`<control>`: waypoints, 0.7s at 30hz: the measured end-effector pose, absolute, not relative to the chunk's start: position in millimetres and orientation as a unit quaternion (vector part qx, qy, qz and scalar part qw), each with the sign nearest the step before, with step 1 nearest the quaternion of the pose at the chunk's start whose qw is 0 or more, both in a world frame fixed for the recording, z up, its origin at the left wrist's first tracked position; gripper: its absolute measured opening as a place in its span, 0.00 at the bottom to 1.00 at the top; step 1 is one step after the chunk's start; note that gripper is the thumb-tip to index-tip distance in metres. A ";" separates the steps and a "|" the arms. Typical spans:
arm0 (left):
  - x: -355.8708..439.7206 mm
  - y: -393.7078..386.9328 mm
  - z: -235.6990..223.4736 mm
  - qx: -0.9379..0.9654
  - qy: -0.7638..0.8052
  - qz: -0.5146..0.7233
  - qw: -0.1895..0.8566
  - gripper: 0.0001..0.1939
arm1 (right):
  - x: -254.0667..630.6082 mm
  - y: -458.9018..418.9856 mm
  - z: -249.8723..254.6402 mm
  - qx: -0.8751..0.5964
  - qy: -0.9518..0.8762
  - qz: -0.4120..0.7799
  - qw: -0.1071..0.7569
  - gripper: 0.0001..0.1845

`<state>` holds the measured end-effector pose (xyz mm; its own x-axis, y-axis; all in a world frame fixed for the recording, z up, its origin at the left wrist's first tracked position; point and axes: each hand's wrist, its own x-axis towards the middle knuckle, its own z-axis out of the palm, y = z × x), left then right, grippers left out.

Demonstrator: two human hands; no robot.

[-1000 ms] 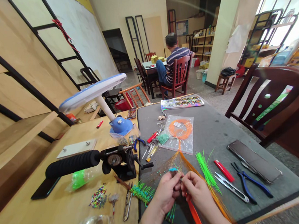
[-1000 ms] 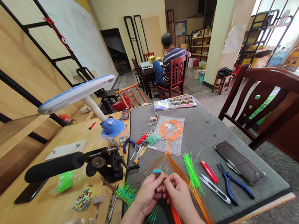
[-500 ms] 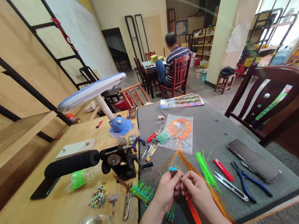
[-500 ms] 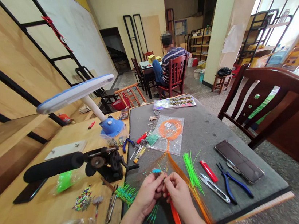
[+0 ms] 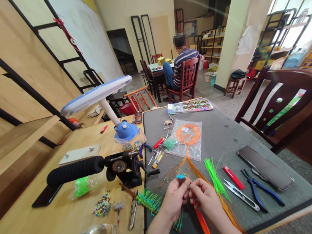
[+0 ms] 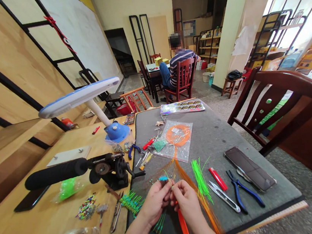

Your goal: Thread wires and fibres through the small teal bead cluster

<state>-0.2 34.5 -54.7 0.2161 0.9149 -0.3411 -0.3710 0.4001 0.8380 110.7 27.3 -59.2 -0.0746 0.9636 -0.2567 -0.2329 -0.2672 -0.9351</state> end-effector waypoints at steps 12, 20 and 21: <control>-1.7 37.0 -59.2 0.278 0.415 0.451 0.740 0.21 | 110.6 27.2 -56.9 -0.482 -0.374 0.635 0.474 0.24; -1.6 38.0 -57.0 0.265 0.415 0.447 0.747 0.22 | 109.8 27.0 -56.0 -0.479 -0.374 0.636 0.475 0.24; -1.6 38.0 -56.3 0.264 0.416 0.447 0.746 0.22 | 109.8 26.9 -56.1 -0.479 -0.374 0.636 0.475 0.24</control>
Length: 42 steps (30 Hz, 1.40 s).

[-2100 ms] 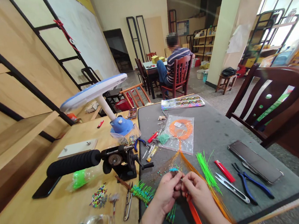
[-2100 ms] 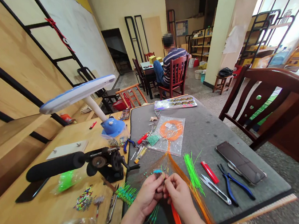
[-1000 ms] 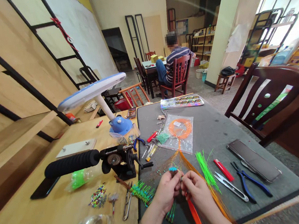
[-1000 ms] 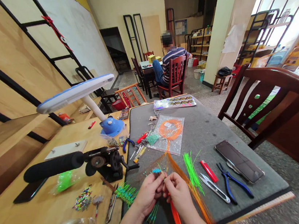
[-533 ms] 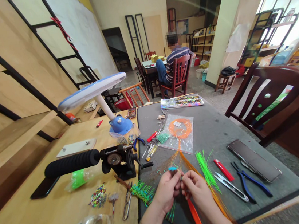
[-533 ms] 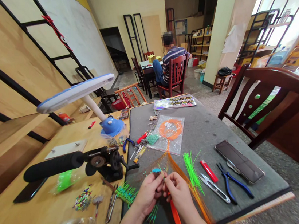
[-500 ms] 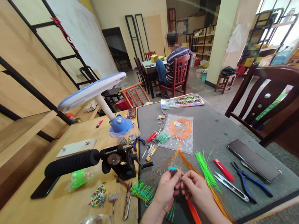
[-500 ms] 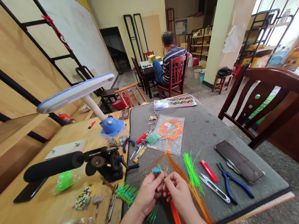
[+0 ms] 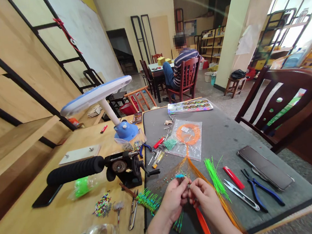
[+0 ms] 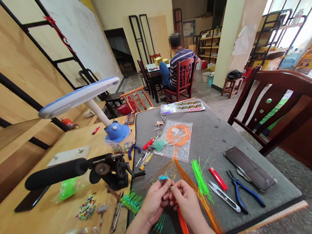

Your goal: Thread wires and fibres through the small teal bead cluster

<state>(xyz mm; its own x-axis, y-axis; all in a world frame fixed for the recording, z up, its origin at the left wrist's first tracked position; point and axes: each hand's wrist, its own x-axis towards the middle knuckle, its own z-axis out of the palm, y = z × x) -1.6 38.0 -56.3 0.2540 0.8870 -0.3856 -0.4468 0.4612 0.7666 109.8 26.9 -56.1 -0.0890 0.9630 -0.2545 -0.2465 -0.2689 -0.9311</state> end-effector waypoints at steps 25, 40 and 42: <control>-2.5 37.3 -64.6 0.272 0.394 0.456 0.751 0.17 | 110.2 27.1 -57.3 -0.475 -0.381 0.636 0.474 0.25; -2.7 37.4 -64.3 0.293 0.404 0.452 0.740 0.17 | 109.5 27.5 -56.8 -0.482 -0.378 0.634 0.473 0.25; -2.2 37.3 -63.1 0.294 0.407 0.450 0.739 0.18 | 109.3 28.0 -58.1 -0.484 -0.378 0.633 0.472 0.25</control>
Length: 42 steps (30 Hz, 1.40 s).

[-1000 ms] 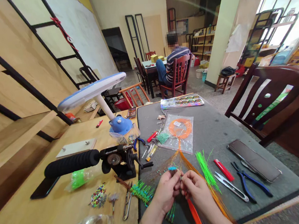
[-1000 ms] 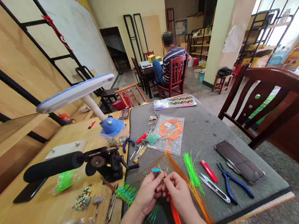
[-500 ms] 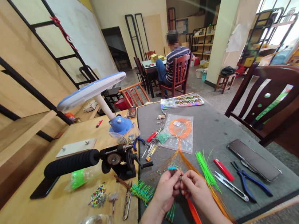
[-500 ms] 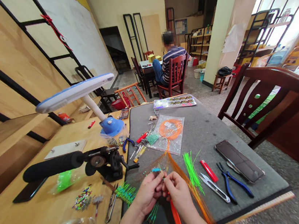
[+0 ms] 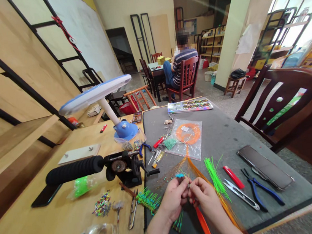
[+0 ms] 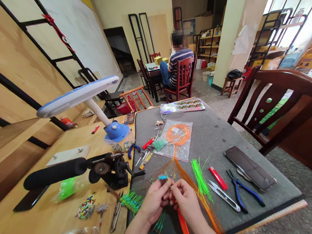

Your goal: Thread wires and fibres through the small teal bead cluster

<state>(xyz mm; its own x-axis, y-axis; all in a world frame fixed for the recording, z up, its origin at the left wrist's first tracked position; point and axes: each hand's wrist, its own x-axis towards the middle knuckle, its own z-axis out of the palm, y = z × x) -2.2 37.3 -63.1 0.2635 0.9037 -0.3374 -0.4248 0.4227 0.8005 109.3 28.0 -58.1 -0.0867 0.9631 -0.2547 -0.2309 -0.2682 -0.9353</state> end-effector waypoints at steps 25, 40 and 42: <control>0.2 36.3 -56.8 0.345 0.472 0.471 0.660 0.22 | 116.3 28.9 -57.0 -0.459 -0.379 0.663 0.453 0.25; -1.2 35.6 -50.8 0.334 0.479 0.483 0.652 0.22 | 115.2 32.3 -50.4 -0.467 -0.448 0.630 0.430 0.22; -2.0 36.1 -51.8 0.347 0.475 0.484 0.648 0.20 | 116.5 32.8 -47.6 -0.467 -0.449 0.629 0.430 0.22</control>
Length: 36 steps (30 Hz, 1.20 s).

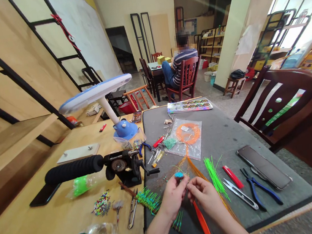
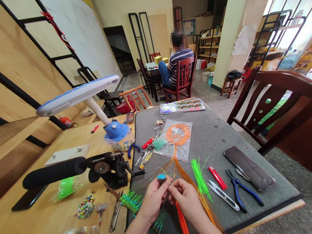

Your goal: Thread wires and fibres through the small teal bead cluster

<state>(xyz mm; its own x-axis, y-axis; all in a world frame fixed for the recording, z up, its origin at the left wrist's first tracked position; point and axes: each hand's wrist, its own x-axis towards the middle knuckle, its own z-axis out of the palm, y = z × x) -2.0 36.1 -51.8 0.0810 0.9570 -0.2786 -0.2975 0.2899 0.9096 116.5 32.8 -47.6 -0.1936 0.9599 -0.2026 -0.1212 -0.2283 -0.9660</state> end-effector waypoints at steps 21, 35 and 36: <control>-9.0 37.3 -34.0 0.420 0.481 0.506 0.580 0.18 | 125.9 32.5 -42.9 -0.465 -0.457 0.661 0.372 0.22; -10.0 39.3 -36.7 0.458 0.474 0.500 0.561 0.14 | 131.1 36.4 -45.4 -0.458 -0.488 0.633 0.388 0.19; -9.5 39.5 -36.3 0.462 0.474 0.498 0.560 0.14 | 130.7 37.4 -46.3 -0.457 -0.496 0.625 0.394 0.19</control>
